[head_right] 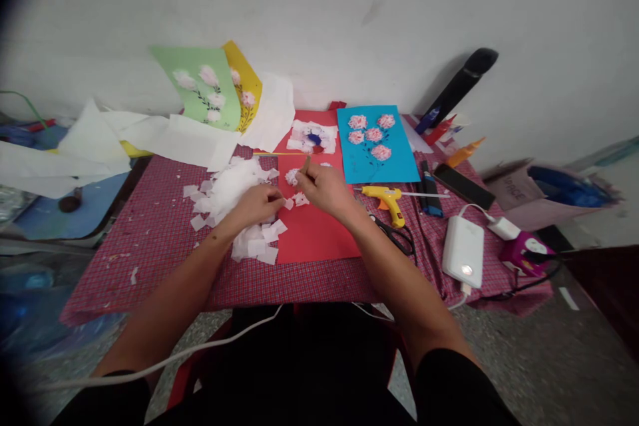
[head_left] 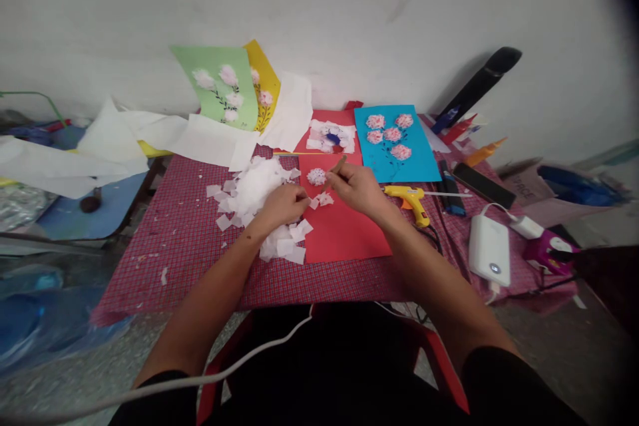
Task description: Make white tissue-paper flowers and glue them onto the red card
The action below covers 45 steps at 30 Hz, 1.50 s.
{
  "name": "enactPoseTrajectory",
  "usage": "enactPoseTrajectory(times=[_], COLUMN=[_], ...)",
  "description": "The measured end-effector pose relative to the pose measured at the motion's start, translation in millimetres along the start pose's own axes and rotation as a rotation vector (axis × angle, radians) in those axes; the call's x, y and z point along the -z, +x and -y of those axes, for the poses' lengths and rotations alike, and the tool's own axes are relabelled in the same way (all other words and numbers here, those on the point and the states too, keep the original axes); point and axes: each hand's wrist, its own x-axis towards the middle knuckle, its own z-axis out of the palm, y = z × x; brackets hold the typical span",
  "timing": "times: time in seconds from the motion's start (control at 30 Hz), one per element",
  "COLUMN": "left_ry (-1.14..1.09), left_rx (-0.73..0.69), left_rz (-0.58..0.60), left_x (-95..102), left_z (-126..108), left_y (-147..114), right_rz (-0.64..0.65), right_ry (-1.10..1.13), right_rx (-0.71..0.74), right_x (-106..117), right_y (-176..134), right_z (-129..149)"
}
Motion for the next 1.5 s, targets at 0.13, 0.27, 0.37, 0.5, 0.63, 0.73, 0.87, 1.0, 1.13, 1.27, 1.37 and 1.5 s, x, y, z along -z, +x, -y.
enactPoseTrajectory(times=[0.13, 0.27, 0.37, 0.5, 0.63, 0.73, 0.87, 1.0, 1.13, 1.27, 1.37, 1.5], left_ry=[-0.028, 0.080, 0.136, 0.158, 0.172, 0.185, 0.202, 0.208, 0.214, 0.215, 0.200, 0.184], left_rx=[0.003, 0.002, 0.015, 0.034, 0.043, 0.041, 0.043, 0.050, 0.042, 0.018, -0.007, -0.010], left_rz=[0.005, -0.010, -0.030, -0.031, -0.035, -0.027, -0.029, -0.021, -0.028, -0.030, -0.034, -0.031], left_x=[-3.7, -9.7, -12.5, -13.9, -14.1, -14.0, -14.4, -15.2, -16.0, -16.9, -16.6, -15.5], left_z=[-2, -3, -4, -6, -8, -8, -8, -7, -6, -3, -2, -2], left_y=[3, 6, 7, 9, 10, 11, 11, 10, 10, 10, 10, 9], right_rz=[-0.035, -0.009, 0.018, 0.036, 0.060, 0.095, 0.128, 0.166, 0.203, 0.212, 0.211, 0.224], right_ry=[0.078, 0.079, 0.065, 0.030, -0.061, -0.095, -0.108, -0.133, -0.228, -0.322, -0.367, -0.441], right_rx=[-0.002, 0.010, 0.025, 0.065, 0.077, 0.086, 0.069, 0.060, 0.095, 0.137, 0.152, 0.130], right_x=[1, 0, -1, -5, -12, -17, -20, -20, -20, -20, -20, -21], right_y=[-1, -2, -4, -7, -5, -3, -2, -2, -1, 0, 0, 1], right_z=[-2, -2, 0, 3, 1, -2, -3, -2, 0, 4, 6, 7])
